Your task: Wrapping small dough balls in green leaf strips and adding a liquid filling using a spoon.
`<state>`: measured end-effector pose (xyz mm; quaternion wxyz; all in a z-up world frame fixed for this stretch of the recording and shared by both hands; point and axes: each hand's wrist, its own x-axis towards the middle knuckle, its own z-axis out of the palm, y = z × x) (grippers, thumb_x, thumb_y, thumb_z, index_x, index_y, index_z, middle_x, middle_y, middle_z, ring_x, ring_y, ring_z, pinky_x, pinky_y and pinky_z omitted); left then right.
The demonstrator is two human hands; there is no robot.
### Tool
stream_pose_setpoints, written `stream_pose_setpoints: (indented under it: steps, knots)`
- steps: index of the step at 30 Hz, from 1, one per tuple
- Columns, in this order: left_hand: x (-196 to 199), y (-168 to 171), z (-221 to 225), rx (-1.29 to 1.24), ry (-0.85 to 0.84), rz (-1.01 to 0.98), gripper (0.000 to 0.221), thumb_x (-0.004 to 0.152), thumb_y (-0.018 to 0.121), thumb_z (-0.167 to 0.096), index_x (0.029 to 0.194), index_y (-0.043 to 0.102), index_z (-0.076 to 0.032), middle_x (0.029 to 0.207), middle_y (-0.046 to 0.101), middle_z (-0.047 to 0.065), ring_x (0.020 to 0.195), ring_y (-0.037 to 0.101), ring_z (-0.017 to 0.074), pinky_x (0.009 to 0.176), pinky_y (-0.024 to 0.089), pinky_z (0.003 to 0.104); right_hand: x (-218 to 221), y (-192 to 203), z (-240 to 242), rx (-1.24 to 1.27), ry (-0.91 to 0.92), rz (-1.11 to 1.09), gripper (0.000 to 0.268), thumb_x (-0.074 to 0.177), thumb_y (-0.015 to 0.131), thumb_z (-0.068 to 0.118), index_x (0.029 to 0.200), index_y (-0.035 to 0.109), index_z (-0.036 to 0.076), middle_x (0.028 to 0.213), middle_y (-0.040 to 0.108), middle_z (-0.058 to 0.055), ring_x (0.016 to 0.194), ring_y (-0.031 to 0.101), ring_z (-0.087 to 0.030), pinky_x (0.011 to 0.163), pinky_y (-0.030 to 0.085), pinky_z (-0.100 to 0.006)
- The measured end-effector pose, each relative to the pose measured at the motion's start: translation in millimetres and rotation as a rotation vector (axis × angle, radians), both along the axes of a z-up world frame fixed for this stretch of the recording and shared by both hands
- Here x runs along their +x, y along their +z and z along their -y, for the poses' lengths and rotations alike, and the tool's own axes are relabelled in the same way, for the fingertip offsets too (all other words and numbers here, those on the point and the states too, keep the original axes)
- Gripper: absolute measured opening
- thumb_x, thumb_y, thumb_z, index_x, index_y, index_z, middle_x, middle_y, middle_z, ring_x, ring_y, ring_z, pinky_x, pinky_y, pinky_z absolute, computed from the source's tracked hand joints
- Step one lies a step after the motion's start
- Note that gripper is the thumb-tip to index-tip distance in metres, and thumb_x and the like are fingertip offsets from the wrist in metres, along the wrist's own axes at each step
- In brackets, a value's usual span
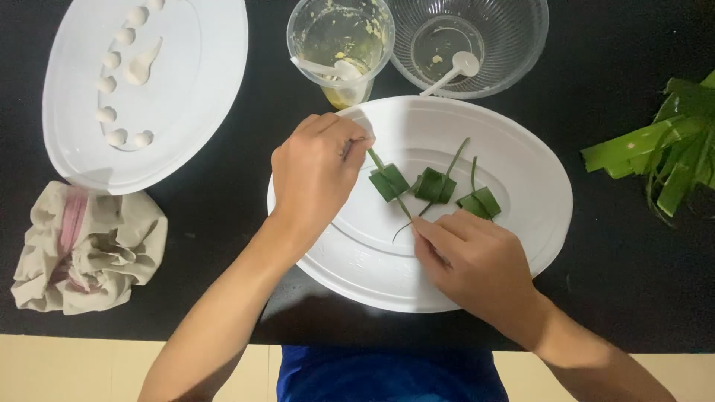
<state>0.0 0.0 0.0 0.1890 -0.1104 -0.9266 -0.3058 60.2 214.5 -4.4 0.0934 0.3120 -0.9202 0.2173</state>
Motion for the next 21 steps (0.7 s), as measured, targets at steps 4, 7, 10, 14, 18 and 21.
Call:
stream_pose_setpoints:
  steps: [4,7,10,14,18,21]
  knots:
    - [-1,-1,1,-0.015,0.02,-0.006,0.006,0.079,0.079,0.003,0.082,0.077,-0.002,0.07,0.07,0.013,0.061,0.065,0.0187,0.049,0.055,0.025,0,0,-2,0.006,0.002,0.009,0.007,0.084,0.074,0.006,0.091,0.077,0.008,0.066,0.07,-0.007,0.058,0.065,-0.016,0.049,0.052,-0.021]
    - [1,-1,2,-0.018,0.028,-0.013,0.006,0.079,0.078,0.003,0.082,0.077,-0.002,0.069,0.07,0.012,0.061,0.064,0.0185,0.049,0.054,0.025,-1,2,-2,0.01,0.001,-0.006,0.007,0.084,0.075,0.008,0.091,0.078,0.008,0.069,0.071,-0.007,0.06,0.066,-0.015,0.052,0.052,-0.018]
    - [3,-3,1,0.078,0.019,0.018,0.007,0.078,0.079,0.0,0.083,0.076,-0.004,0.069,0.07,0.011,0.062,0.065,0.0193,0.048,0.054,0.027,-2,8,-1,0.015,-0.022,-0.006,0.005,0.087,0.074,0.008,0.091,0.078,0.007,0.07,0.072,-0.006,0.062,0.067,-0.014,0.054,0.053,-0.017]
    - [2,-6,0,0.072,0.035,0.038,0.009,0.081,0.079,-0.004,0.089,0.076,-0.005,0.073,0.071,0.01,0.063,0.067,0.019,0.05,0.055,0.026,-3,16,0,0.006,-0.077,0.05,0.01,0.088,0.075,0.013,0.095,0.078,0.007,0.068,0.072,-0.008,0.061,0.068,-0.016,0.051,0.054,-0.02]
    - [11,10,-3,0.105,0.038,0.027,0.026,0.082,0.08,-0.004,0.107,0.073,0.001,0.085,0.072,0.018,0.071,0.07,0.0266,0.055,0.06,0.037,-6,24,-5,-0.017,-0.118,0.037,0.016,0.087,0.077,0.018,0.097,0.079,0.006,0.069,0.074,-0.01,0.059,0.069,-0.019,0.047,0.054,-0.022]
    - [17,22,-2,0.129,0.042,-0.017,0.036,0.083,0.08,-0.004,0.115,0.068,0.004,0.098,0.07,0.021,0.079,0.07,0.0312,0.063,0.061,0.044,-7,34,-13,-0.148,-0.198,0.123,0.016,0.091,0.073,0.013,0.1,0.078,0.001,0.071,0.073,-0.017,0.061,0.069,-0.024,0.049,0.056,-0.027]
